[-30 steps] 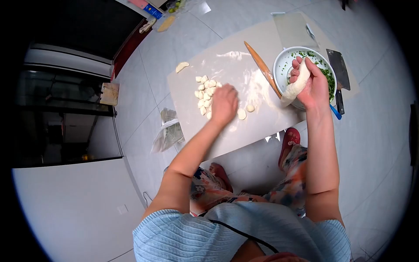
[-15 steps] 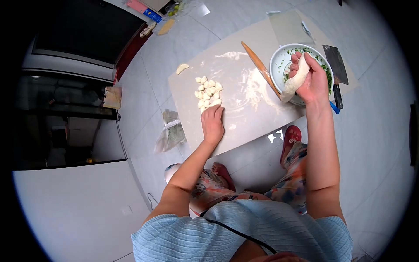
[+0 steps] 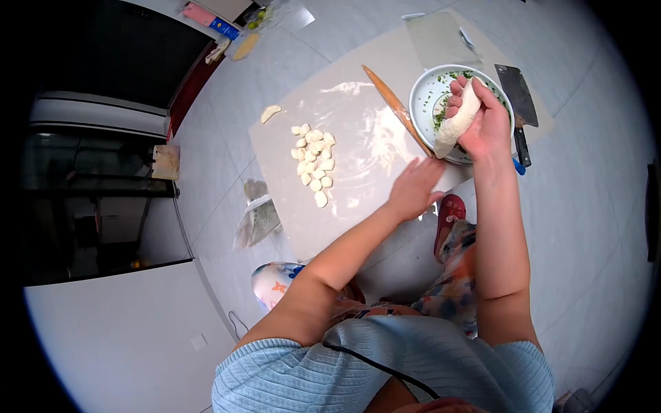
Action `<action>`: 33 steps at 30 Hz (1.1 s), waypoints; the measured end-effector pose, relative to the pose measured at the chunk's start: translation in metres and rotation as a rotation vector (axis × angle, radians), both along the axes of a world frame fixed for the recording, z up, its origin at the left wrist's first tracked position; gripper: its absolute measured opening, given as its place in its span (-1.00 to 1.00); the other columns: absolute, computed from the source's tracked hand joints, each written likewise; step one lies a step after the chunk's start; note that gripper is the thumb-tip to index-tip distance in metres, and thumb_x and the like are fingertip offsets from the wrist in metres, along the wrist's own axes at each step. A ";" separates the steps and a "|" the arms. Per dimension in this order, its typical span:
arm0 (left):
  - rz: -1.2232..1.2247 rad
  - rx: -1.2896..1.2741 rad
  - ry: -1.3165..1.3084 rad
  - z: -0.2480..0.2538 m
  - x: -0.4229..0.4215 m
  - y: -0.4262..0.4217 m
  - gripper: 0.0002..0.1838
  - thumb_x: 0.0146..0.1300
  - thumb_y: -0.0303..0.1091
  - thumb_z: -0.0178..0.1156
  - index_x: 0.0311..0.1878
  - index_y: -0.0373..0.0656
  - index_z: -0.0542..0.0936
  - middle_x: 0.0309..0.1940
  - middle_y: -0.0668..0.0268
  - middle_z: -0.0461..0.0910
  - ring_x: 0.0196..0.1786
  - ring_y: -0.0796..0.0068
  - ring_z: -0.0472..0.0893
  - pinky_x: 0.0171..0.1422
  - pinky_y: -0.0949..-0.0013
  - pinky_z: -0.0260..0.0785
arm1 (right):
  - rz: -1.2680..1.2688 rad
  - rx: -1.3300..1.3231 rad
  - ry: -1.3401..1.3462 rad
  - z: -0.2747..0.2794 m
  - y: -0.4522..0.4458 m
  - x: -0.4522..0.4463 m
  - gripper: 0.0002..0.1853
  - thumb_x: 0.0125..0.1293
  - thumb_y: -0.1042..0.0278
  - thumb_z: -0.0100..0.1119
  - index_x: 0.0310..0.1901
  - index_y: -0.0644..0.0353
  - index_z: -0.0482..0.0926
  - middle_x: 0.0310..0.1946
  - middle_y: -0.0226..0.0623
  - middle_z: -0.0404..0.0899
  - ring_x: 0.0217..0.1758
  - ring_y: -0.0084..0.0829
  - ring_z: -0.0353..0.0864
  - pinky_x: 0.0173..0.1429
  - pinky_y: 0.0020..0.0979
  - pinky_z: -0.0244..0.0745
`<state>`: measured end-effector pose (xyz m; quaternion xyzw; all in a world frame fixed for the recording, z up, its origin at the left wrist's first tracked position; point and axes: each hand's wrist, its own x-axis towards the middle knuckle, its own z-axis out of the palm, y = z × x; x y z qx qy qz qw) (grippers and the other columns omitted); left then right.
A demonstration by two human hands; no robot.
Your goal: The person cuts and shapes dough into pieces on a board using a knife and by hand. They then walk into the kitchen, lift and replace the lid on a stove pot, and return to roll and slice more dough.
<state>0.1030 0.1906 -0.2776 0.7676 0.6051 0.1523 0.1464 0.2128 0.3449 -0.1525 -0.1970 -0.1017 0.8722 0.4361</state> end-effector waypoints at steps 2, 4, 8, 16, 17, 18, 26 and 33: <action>0.168 -0.022 0.040 -0.001 -0.021 -0.013 -0.28 0.33 -0.09 0.16 0.47 -0.20 0.23 0.53 0.14 0.13 0.57 0.20 0.09 0.60 0.01 -0.12 | -0.018 -0.005 -0.018 0.000 -0.001 0.001 -0.69 0.40 0.28 0.08 0.02 0.34 0.45 -0.14 -0.12 0.55 -0.29 -0.38 0.47 -0.22 -0.37 0.44; 0.286 0.023 0.098 -0.006 -0.045 -0.032 -0.28 0.34 -0.10 0.15 0.47 -0.21 0.22 0.53 0.14 0.11 0.58 0.18 0.08 0.60 -0.01 -0.12 | -0.006 0.000 -0.011 -0.002 -0.002 0.002 -0.69 0.40 0.28 0.08 0.03 0.34 0.45 -0.14 -0.12 0.55 -0.29 -0.38 0.47 -0.22 -0.37 0.44; 0.409 0.050 0.208 -0.009 -0.088 -0.030 -0.31 0.36 -0.15 0.13 0.46 -0.24 0.22 0.54 0.06 0.08 0.58 0.11 0.06 0.58 -0.02 -0.10 | 0.005 -0.008 -0.054 0.002 -0.007 0.001 -0.69 0.41 0.27 0.08 0.04 0.33 0.45 -0.14 -0.13 0.54 -0.29 -0.38 0.48 -0.22 -0.36 0.45; 0.397 0.054 -0.047 -0.024 -0.131 0.086 -0.38 0.45 -0.08 -0.05 0.45 -0.26 0.23 0.53 0.10 0.11 0.59 0.15 0.03 0.60 0.03 -0.13 | 0.017 0.004 -0.067 -0.003 -0.009 -0.010 -0.67 0.41 0.26 0.08 0.06 0.33 0.44 -0.13 -0.13 0.54 -0.28 -0.38 0.48 -0.21 -0.35 0.46; 0.399 0.052 -0.049 -0.025 -0.130 0.083 -0.38 0.45 -0.08 -0.05 0.45 -0.26 0.23 0.53 0.10 0.11 0.59 0.15 0.03 0.60 0.03 -0.13 | 0.019 0.003 -0.067 -0.002 -0.009 -0.011 -0.67 0.40 0.26 0.09 0.06 0.33 0.43 -0.13 -0.12 0.54 -0.28 -0.38 0.48 -0.21 -0.35 0.46; 0.333 0.066 0.025 -0.025 -0.126 0.074 -0.37 0.44 -0.09 -0.04 0.45 -0.25 0.23 0.53 0.11 0.12 0.59 0.15 0.03 0.60 0.02 -0.13 | 0.023 0.002 -0.067 -0.002 -0.008 -0.013 -0.67 0.40 0.26 0.09 0.06 0.33 0.43 -0.13 -0.12 0.54 -0.28 -0.38 0.48 -0.21 -0.35 0.46; 0.260 0.018 0.199 -0.002 -0.088 -0.058 -0.28 0.39 -0.02 0.07 0.48 -0.23 0.19 0.54 0.10 0.08 0.59 0.17 0.03 0.59 -0.02 -0.12 | 0.104 -0.006 -0.084 -0.011 -0.027 -0.033 -0.67 0.37 0.31 0.13 0.05 0.34 0.42 -0.15 -0.08 0.56 -0.30 -0.37 0.51 -0.22 -0.37 0.49; 0.480 0.018 0.293 0.008 -0.107 -0.108 -0.37 0.36 -0.17 0.12 0.41 -0.26 0.28 0.50 0.05 0.15 0.57 0.10 0.06 0.59 -0.09 -0.16 | 0.264 -0.015 -0.221 -0.026 -0.079 -0.073 -0.65 0.35 0.45 0.12 0.11 0.38 0.36 -0.09 0.01 0.58 -0.12 -0.20 0.62 -0.01 -0.23 0.58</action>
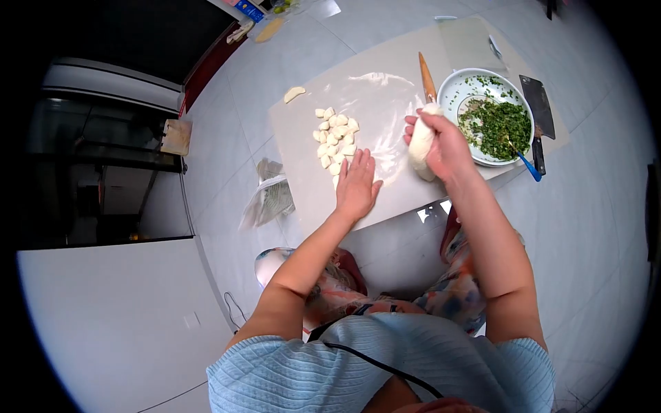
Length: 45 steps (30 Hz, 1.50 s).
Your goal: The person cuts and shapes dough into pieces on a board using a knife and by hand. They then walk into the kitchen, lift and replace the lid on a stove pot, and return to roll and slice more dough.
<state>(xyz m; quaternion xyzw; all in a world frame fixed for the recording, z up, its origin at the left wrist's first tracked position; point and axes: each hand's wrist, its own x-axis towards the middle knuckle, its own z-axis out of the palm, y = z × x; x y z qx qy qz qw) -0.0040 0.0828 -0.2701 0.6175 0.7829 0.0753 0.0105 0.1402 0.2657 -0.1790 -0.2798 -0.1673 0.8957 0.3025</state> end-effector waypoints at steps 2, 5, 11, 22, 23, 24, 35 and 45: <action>0.023 0.067 0.043 0.006 -0.008 -0.002 -0.44 0.36 -0.23 0.11 0.37 -0.28 0.34 0.46 0.04 0.23 0.54 0.08 0.15 0.58 -0.08 -0.12 | 0.057 0.023 0.019 -0.008 -0.014 -0.011 -0.64 0.35 0.48 0.10 0.12 0.39 0.34 -0.05 0.03 0.57 -0.06 -0.17 0.61 0.04 -0.21 0.58; 0.000 0.315 -0.533 0.014 -0.009 0.003 -0.54 0.42 -0.25 0.06 0.29 -0.29 0.42 0.24 0.10 0.50 0.29 0.10 0.47 0.42 0.15 0.20 | 0.119 0.058 0.045 -0.010 -0.029 -0.023 -0.63 0.34 0.53 0.08 0.14 0.42 0.32 0.02 0.07 0.54 0.06 -0.13 0.59 0.12 -0.19 0.55; 0.211 0.178 -1.469 0.028 -0.001 0.014 -0.60 0.41 -0.21 0.16 0.20 -0.24 0.49 0.16 0.29 0.51 0.20 0.46 0.46 0.33 0.35 0.28 | 0.131 0.157 0.090 -0.021 -0.032 -0.041 -0.62 0.32 0.59 0.06 0.15 0.47 0.29 0.12 0.11 0.49 0.21 -0.08 0.52 0.31 -0.17 0.43; 0.265 0.051 -1.619 -0.004 0.003 0.020 -0.49 0.26 -0.30 0.29 0.27 -0.14 0.46 0.03 0.22 0.59 0.04 0.46 0.57 0.15 0.36 0.41 | 0.056 0.038 0.054 -0.066 -0.018 -0.053 -0.62 0.41 0.51 0.05 0.19 0.46 0.29 0.16 0.09 0.48 0.32 -0.08 0.45 0.36 -0.17 0.40; 0.264 0.053 -1.624 0.000 0.002 0.019 -0.49 0.26 -0.30 0.29 0.27 -0.14 0.46 0.03 0.22 0.59 0.04 0.46 0.57 0.15 0.36 0.41 | 0.054 0.132 0.028 -0.071 -0.014 -0.052 -0.65 0.41 0.50 0.07 0.17 0.43 0.34 0.13 0.04 0.51 0.28 -0.13 0.48 0.33 -0.22 0.43; 0.280 0.066 -1.352 0.009 -0.001 0.017 -0.52 0.25 -0.31 0.28 0.24 -0.13 0.49 0.01 0.21 0.61 0.00 0.40 0.60 0.12 0.33 0.42 | 0.056 0.133 0.026 -0.070 -0.013 -0.049 -0.65 0.41 0.50 0.07 0.17 0.43 0.34 0.13 0.04 0.51 0.28 -0.13 0.48 0.33 -0.22 0.43; 0.112 0.259 -0.251 0.003 0.013 -0.043 -0.56 0.25 -0.37 0.21 0.21 -0.20 0.52 0.23 0.13 0.47 0.30 0.08 0.42 0.33 0.05 0.25 | 0.148 1.858 -0.894 -0.108 -0.043 -0.001 -0.65 0.24 0.49 0.13 0.08 0.20 0.52 0.20 -0.12 0.50 0.30 -0.09 0.43 0.46 -0.05 0.19; 0.400 0.295 0.134 -0.022 -0.053 0.050 -0.37 0.37 -0.01 -0.01 0.40 -0.19 0.36 0.53 0.22 0.13 0.61 0.27 -0.04 0.62 -0.05 -0.28 | 0.218 2.128 -1.353 -0.114 -0.021 -0.108 -0.38 0.49 -0.11 -0.21 0.44 0.04 0.27 0.50 -0.20 0.16 0.62 -0.16 -0.08 0.59 0.12 -0.30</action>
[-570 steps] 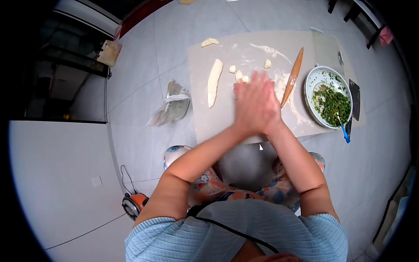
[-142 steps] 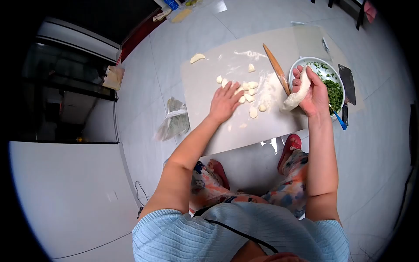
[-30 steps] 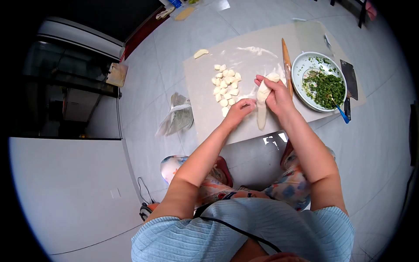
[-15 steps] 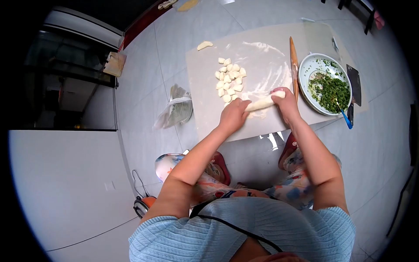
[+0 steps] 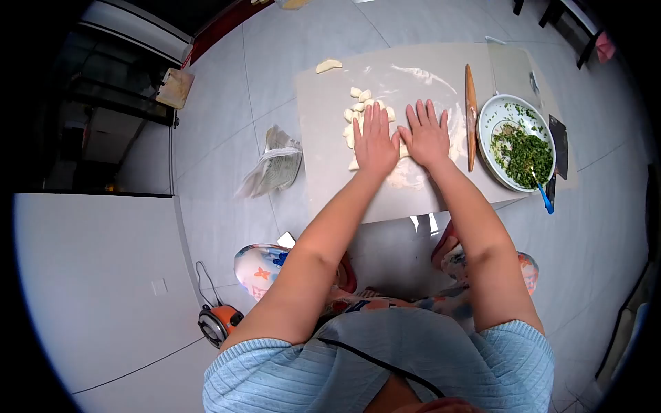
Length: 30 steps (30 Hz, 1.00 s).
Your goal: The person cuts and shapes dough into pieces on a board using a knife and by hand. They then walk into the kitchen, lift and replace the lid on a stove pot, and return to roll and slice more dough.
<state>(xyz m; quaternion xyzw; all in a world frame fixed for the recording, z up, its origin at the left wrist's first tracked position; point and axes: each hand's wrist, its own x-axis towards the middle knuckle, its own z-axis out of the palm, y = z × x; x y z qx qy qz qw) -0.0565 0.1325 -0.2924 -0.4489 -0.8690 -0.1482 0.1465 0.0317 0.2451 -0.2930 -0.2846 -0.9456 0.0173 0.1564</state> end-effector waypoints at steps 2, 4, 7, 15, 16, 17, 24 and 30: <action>-0.037 -0.040 -0.038 0.002 0.001 -0.003 -0.37 0.38 -0.01 -0.01 0.41 -0.18 0.35 0.54 0.22 0.12 0.61 0.27 -0.04 0.62 -0.05 -0.27 | 0.044 -0.001 -0.031 0.003 -0.001 0.005 -0.39 0.48 -0.11 -0.20 0.44 0.03 0.28 0.49 -0.19 0.17 0.62 -0.15 -0.07 0.59 0.13 -0.29; -0.063 -0.077 -0.072 0.008 0.004 -0.012 -0.37 0.38 -0.01 -0.01 0.42 -0.17 0.34 0.54 0.21 0.11 0.61 0.28 -0.04 0.62 -0.04 -0.27 | 0.135 -0.018 -0.057 0.007 -0.008 0.020 -0.41 0.45 -0.06 -0.10 0.44 -0.03 0.29 0.48 -0.18 0.19 0.60 -0.12 -0.05 0.54 0.24 -0.24; -0.218 -0.101 -0.081 0.013 0.036 -0.052 -0.41 0.36 -0.03 0.08 0.38 -0.10 0.40 0.49 0.20 0.19 0.58 0.15 0.01 0.58 -0.11 -0.16 | 0.220 -0.053 -0.033 0.015 -0.033 0.060 -0.42 0.41 0.02 0.01 0.43 -0.06 0.30 0.48 -0.19 0.17 0.60 -0.09 -0.04 0.50 0.36 -0.23; -0.312 -0.128 -0.232 0.023 0.097 -0.116 -0.32 0.24 -0.13 0.24 0.43 -0.04 0.34 0.51 0.24 0.17 0.55 -0.03 0.06 0.44 -0.30 0.00 | 0.257 -0.118 -0.067 0.027 -0.079 0.124 -0.38 0.32 0.03 0.17 0.39 -0.05 0.36 0.47 -0.07 0.14 0.54 0.15 -0.02 0.46 0.36 -0.11; -0.289 -0.138 -0.185 0.019 0.097 -0.114 -0.32 0.22 -0.07 0.24 0.41 -0.02 0.37 0.51 0.30 0.17 0.56 0.06 0.05 0.45 -0.24 0.04 | 0.241 -0.110 -0.074 0.028 -0.081 0.124 -0.39 0.33 0.01 0.15 0.39 -0.05 0.37 0.48 -0.06 0.13 0.54 0.14 -0.01 0.49 0.28 -0.08; -0.289 -0.138 -0.188 0.018 0.093 -0.107 -0.32 0.22 -0.07 0.24 0.41 -0.02 0.37 0.51 0.30 0.17 0.56 0.06 0.05 0.45 -0.24 0.04 | 0.241 -0.110 -0.077 0.024 -0.079 0.117 -0.39 0.33 0.01 0.15 0.39 -0.05 0.37 0.48 -0.06 0.13 0.54 0.14 -0.01 0.49 0.28 -0.08; -0.038 0.053 -0.085 -0.004 0.012 -0.019 -0.38 0.31 -0.10 0.08 0.39 -0.18 0.38 0.53 0.19 0.13 0.60 0.22 0.00 0.58 -0.11 -0.18 | -0.038 -0.007 -0.100 0.005 -0.024 0.019 -0.35 0.45 -0.18 -0.17 0.45 -0.01 0.27 0.46 -0.01 0.21 0.57 -0.01 0.05 0.53 0.20 -0.13; 0.017 -0.053 -0.204 0.000 0.005 -0.018 -0.37 0.31 -0.11 0.05 0.40 -0.20 0.35 0.46 0.14 0.25 0.56 0.18 0.10 0.61 0.02 -0.18 | 0.192 -0.049 -0.154 0.005 -0.009 0.005 -0.40 0.43 -0.02 -0.10 0.42 0.11 0.31 0.47 -0.07 0.20 0.60 -0.10 -0.01 0.58 0.17 -0.28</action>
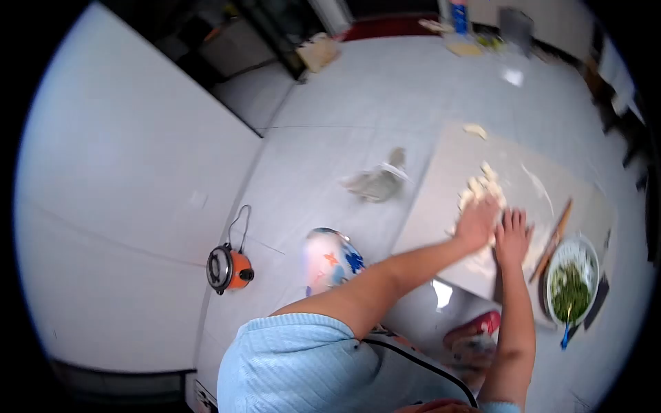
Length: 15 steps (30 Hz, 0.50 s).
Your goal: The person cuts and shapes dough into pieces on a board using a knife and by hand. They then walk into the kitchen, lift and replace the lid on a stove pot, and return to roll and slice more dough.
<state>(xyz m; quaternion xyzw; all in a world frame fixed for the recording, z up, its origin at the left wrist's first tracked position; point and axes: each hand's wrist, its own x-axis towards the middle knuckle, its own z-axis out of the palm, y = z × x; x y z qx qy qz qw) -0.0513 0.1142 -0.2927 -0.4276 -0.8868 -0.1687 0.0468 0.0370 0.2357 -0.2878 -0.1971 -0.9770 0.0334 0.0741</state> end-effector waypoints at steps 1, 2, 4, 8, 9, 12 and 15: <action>-0.052 0.017 0.085 -0.003 0.012 -0.012 -0.37 0.32 -0.10 0.07 0.40 -0.19 0.35 0.48 0.15 0.22 0.58 0.18 0.05 0.60 -0.01 -0.19 | 0.057 0.024 -0.008 0.007 -0.008 0.012 -0.41 0.43 0.01 -0.09 0.41 0.10 0.31 0.47 -0.08 0.20 0.60 -0.09 -0.02 0.58 0.17 -0.30; -0.137 0.007 0.015 0.010 0.021 -0.030 -0.36 0.34 -0.07 0.06 0.42 -0.16 0.33 0.49 0.15 0.18 0.59 0.19 0.01 0.60 -0.03 -0.21 | 0.115 0.023 0.021 0.009 -0.014 0.026 -0.40 0.43 0.00 -0.08 0.42 0.10 0.30 0.48 -0.08 0.18 0.60 -0.07 -0.04 0.58 0.19 -0.33; -0.209 0.073 0.067 0.012 0.047 -0.052 -0.31 0.30 -0.05 0.14 0.45 -0.11 0.30 0.51 0.16 0.16 0.60 0.14 -0.02 0.59 -0.07 -0.17 | 0.171 0.024 0.046 0.013 -0.021 0.061 -0.39 0.42 0.00 -0.07 0.42 0.10 0.30 0.49 -0.09 0.16 0.61 -0.06 -0.06 0.57 0.21 -0.36; -0.356 -0.043 -0.038 0.024 0.084 -0.099 -0.28 0.30 -0.04 0.15 0.47 -0.11 0.26 0.51 0.16 0.16 0.60 0.12 -0.03 0.58 -0.08 -0.16 | 0.222 0.003 -0.004 0.015 -0.051 0.110 -0.36 0.41 -0.04 -0.07 0.44 0.08 0.26 0.53 -0.11 0.04 0.62 -0.01 -0.14 0.53 0.31 -0.42; -0.369 -0.024 -0.049 0.023 0.091 -0.105 -0.28 0.31 -0.05 0.14 0.48 -0.11 0.25 0.51 0.18 0.15 0.60 0.14 -0.04 0.58 -0.08 -0.16 | 0.227 -0.011 -0.023 0.014 -0.056 0.117 -0.35 0.41 -0.05 -0.07 0.45 0.07 0.25 0.55 -0.11 0.01 0.63 0.00 -0.15 0.52 0.34 -0.44; -0.319 -0.005 -0.109 0.025 0.084 -0.091 -0.29 0.33 -0.03 0.10 0.49 -0.10 0.23 0.53 0.22 0.13 0.61 0.17 -0.05 0.59 -0.07 -0.19 | 0.164 -0.001 -0.028 0.001 -0.054 0.103 -0.37 0.45 -0.04 -0.13 0.47 0.05 0.23 0.56 -0.17 0.01 0.63 -0.01 -0.17 0.52 0.35 -0.41; -0.185 -0.031 -0.055 0.017 0.053 -0.047 -0.31 0.37 0.01 0.04 0.49 -0.08 0.24 0.54 0.26 0.10 0.62 0.22 -0.07 0.61 -0.05 -0.27 | 0.048 -0.035 -0.068 0.008 -0.033 0.056 -0.41 0.50 -0.03 -0.22 0.47 0.04 0.22 0.56 -0.23 0.03 0.63 -0.03 -0.16 0.54 0.30 -0.35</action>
